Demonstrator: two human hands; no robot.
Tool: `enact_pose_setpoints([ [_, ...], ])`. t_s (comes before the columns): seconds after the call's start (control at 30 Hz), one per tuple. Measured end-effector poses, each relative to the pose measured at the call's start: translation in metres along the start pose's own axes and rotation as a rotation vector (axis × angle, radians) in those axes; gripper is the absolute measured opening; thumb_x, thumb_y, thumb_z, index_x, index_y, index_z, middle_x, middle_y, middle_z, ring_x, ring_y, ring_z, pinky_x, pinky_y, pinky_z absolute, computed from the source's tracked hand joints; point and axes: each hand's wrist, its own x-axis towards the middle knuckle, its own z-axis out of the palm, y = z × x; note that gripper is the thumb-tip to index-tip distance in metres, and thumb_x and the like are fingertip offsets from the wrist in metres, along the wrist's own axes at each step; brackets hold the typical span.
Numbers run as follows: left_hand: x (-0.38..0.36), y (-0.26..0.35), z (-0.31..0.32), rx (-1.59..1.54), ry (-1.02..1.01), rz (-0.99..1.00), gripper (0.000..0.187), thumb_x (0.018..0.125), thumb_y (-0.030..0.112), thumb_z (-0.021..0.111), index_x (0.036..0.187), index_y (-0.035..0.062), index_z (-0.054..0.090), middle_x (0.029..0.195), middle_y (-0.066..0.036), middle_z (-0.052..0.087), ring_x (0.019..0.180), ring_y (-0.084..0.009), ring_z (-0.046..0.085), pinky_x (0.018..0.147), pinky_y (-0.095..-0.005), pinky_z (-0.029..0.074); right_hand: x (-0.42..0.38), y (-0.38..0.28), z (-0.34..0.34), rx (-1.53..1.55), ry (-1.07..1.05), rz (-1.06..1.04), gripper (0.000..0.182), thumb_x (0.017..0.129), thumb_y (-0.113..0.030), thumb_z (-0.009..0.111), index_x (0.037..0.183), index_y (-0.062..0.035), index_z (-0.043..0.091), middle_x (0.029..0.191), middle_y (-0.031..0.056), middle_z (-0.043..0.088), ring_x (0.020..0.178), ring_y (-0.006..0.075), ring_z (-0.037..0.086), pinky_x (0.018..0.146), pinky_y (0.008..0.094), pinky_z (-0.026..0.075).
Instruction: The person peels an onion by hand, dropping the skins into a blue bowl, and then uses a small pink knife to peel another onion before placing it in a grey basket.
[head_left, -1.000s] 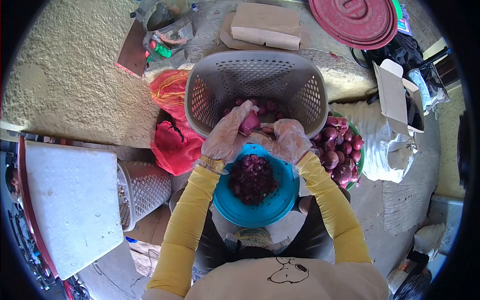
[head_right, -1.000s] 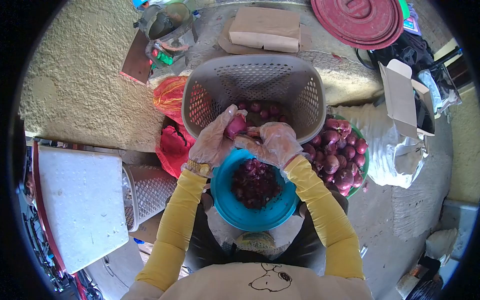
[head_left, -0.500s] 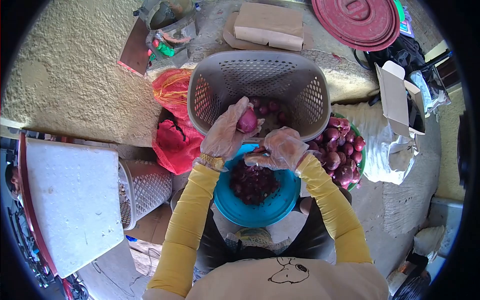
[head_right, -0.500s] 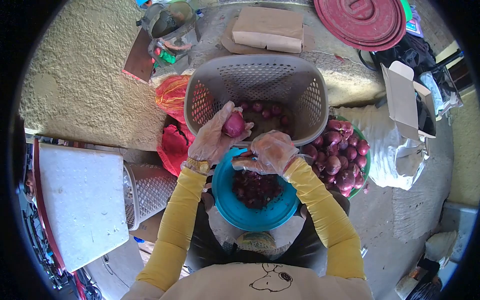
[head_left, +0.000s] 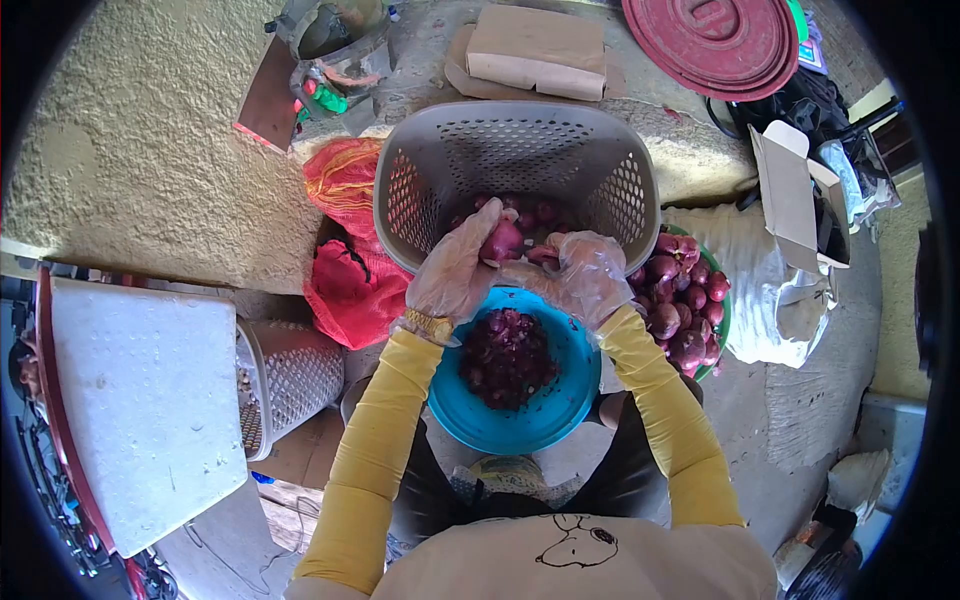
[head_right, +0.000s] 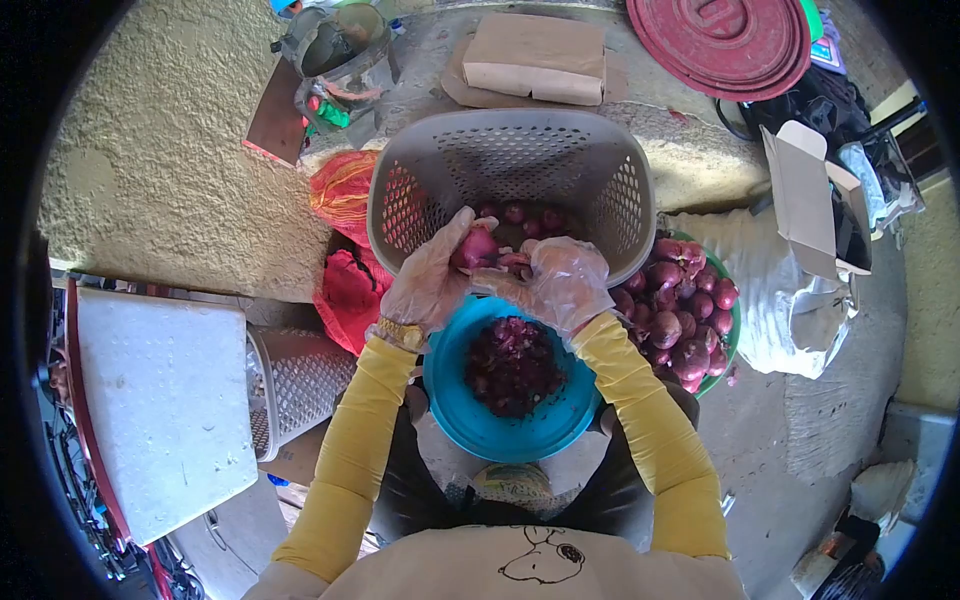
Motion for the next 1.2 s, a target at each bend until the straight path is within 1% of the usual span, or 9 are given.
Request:
enact_pose_setpoints([
  [0.07,0.002,-0.009,0.004,0.384,0.088,0.262,0.039,0.106,0.032,0.065,0.125,-0.0016,0.062,0.117,-0.016,0.067,0.103,-0.0344,0.068,0.09,-0.0519,0.061,-0.001,0.005,0.006,-0.001,-0.005,0.004,0.064,0.078,-0.074,0.073,0.086,-0.01,0.073,0.08,0.0153,0.069,0.084,0.039,0.069,0.076,0.0504,0.053],
  [0.17,0.015,-0.024,-0.019,0.397,0.129,0.288,0.036,0.106,0.029,0.065,0.124,-0.0009,0.063,0.117,-0.015,0.068,0.104,-0.031,0.068,0.091,-0.0499,0.061,-0.002,0.006,0.008,-0.018,-0.004,0.008,0.061,0.078,-0.071,0.074,0.086,-0.0108,0.07,0.082,0.0129,0.068,0.088,0.038,0.069,0.078,0.05,0.053],
  [0.4,-0.001,-0.004,0.011,0.164,0.132,0.184,0.034,0.106,0.029,0.066,0.121,-0.0016,0.064,0.116,-0.014,0.068,0.105,-0.0266,0.066,0.095,-0.0465,0.06,0.0,0.007,0.006,0.001,-0.05,0.018,0.062,0.08,-0.067,0.073,0.094,-0.0065,0.075,0.088,0.0202,0.071,0.089,0.0424,0.069,0.079,0.0519,0.052],
  [0.5,-0.001,-0.004,0.01,0.063,0.092,0.124,0.033,0.105,0.027,0.067,0.12,-0.0018,0.065,0.114,-0.014,0.068,0.104,-0.0259,0.066,0.092,-0.0447,0.06,-0.003,0.008,0.009,0.034,-0.005,0.003,0.062,0.081,-0.068,0.073,0.095,-0.007,0.076,0.087,0.0202,0.071,0.088,0.0428,0.069,0.078,0.0518,0.052],
  [0.6,0.009,-0.014,-0.006,0.328,0.141,0.222,0.032,0.105,0.027,0.067,0.12,-0.0017,0.065,0.113,-0.013,0.069,0.104,-0.0247,0.065,0.091,-0.0431,0.06,-0.001,0.005,0.009,0.031,-0.048,0.031,0.062,0.081,-0.067,0.073,0.095,-0.007,0.076,0.086,0.0195,0.07,0.087,0.0429,0.069,0.078,0.0514,0.052],
  [0.67,-0.005,0.003,0.018,0.046,0.091,0.096,0.034,0.105,0.028,0.067,0.121,-0.0022,0.065,0.112,-0.013,0.068,0.103,-0.0241,0.065,0.091,-0.042,0.06,-0.002,0.006,0.006,0.042,-0.04,0.006,0.062,0.081,-0.067,0.073,0.094,-0.0069,0.076,0.085,0.0194,0.07,0.087,0.0429,0.069,0.078,0.0515,0.052],
  [0.77,-0.001,0.001,0.005,-0.048,0.039,0.058,0.035,0.105,0.029,0.067,0.121,-0.0022,0.065,0.113,-0.013,0.068,0.104,-0.0238,0.065,0.092,-0.0416,0.059,0.001,0.007,0.0,0.026,-0.01,-0.006,0.062,0.08,-0.068,0.074,0.092,-0.0072,0.076,0.085,0.0192,0.07,0.086,0.0427,0.069,0.078,0.0517,0.052],
  [1.1,-0.006,0.004,0.017,0.1,0.056,0.116,0.034,0.106,0.028,0.067,0.122,-0.002,0.064,0.113,-0.013,0.069,0.105,-0.0261,0.065,0.097,-0.0442,0.057,0.0,0.013,0.008,0.024,0.062,-0.042,0.061,0.078,-0.068,0.076,0.09,-0.0087,0.076,0.083,0.0178,0.07,0.085,0.041,0.069,0.075,0.0509,0.052],
  [1.2,-0.007,0.006,0.017,-0.079,0.028,0.05,0.034,0.106,0.028,0.067,0.123,-0.002,0.064,0.113,-0.013,0.069,0.106,-0.026,0.066,0.097,-0.0439,0.057,0.0,0.011,0.006,0.025,0.032,-0.032,0.061,0.078,-0.069,0.075,0.09,-0.0085,0.075,0.081,0.0175,0.069,0.085,0.0413,0.068,0.074,0.0513,0.051],
])
